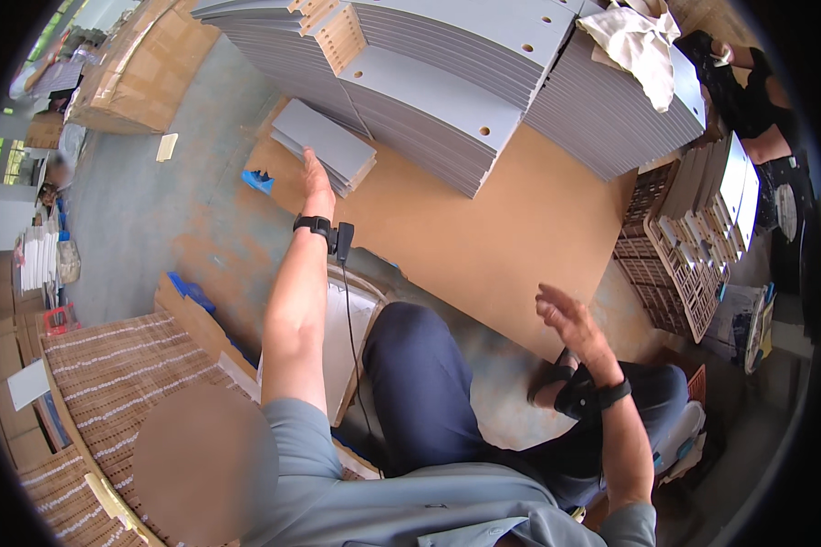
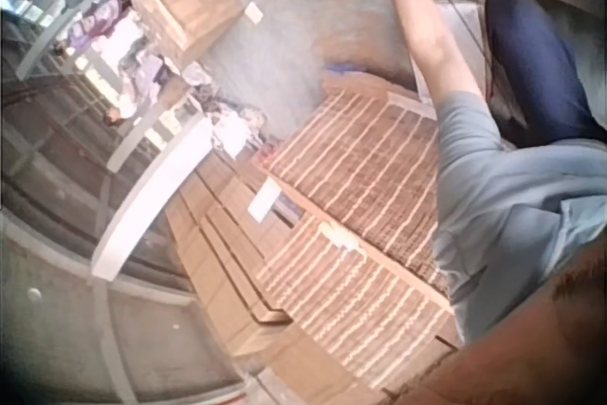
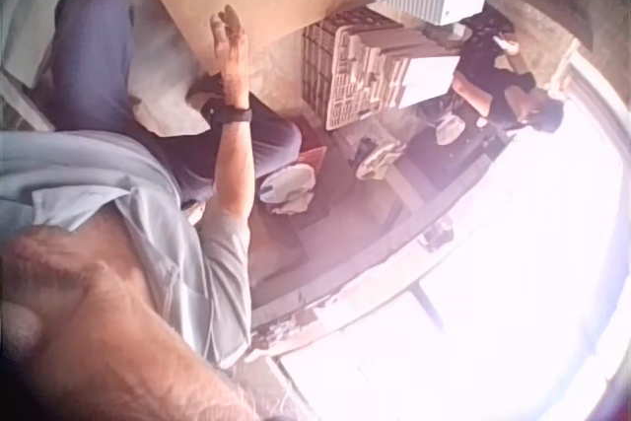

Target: Inspecting and stacking wooden furniture panels in a workshop.

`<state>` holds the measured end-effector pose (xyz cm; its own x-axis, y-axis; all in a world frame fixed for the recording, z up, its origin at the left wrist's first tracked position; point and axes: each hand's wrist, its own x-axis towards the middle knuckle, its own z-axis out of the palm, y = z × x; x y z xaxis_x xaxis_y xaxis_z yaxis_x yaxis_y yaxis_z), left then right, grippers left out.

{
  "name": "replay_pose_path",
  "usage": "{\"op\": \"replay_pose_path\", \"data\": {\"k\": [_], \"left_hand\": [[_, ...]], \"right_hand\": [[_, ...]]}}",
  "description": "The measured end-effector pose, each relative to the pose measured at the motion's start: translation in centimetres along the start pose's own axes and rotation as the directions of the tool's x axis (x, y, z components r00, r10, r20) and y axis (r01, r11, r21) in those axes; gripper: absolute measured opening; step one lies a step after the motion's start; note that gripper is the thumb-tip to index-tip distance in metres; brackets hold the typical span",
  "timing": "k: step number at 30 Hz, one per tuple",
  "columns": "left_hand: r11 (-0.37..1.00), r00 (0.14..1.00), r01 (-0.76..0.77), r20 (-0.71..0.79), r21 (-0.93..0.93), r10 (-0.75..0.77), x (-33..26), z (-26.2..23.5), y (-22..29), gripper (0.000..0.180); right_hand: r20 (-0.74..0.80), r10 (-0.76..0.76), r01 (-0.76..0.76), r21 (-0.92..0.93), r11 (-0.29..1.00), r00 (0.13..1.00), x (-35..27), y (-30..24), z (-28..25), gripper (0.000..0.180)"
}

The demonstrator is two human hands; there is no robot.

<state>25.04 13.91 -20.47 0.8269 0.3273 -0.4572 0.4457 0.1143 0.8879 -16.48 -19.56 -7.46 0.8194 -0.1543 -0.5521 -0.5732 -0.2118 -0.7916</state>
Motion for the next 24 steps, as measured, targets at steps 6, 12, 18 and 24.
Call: {"op": "replay_pose_path", "data": {"k": [6,12,18,24], "left_hand": [[0.957,0.943,-0.287,0.162,-0.037,0.290,-9.9,2.4,3.1,0.104],[0.998,0.826,0.055,0.560,0.018,-0.056,-19.9,7.2,4.7,0.125],[0.969,0.730,0.245,0.651,0.034,-0.207,-20.6,10.5,4.8,0.143],[0.959,0.764,0.278,0.594,0.050,-0.252,-21.6,12.8,5.7,0.142]], "right_hand": [[-0.030,-0.042,0.052,0.482,0.875,0.999,6.0,-3.1,-4.0,0.063],[-0.048,-0.302,0.284,0.505,0.815,0.952,14.7,-4.8,-4.4,0.060],[-0.118,-0.153,0.193,0.620,0.761,0.981,16.5,-8.1,-1.7,0.061],[-0.089,-0.218,0.221,0.661,0.717,0.972,17.9,-8.7,0.4,0.059]]}}
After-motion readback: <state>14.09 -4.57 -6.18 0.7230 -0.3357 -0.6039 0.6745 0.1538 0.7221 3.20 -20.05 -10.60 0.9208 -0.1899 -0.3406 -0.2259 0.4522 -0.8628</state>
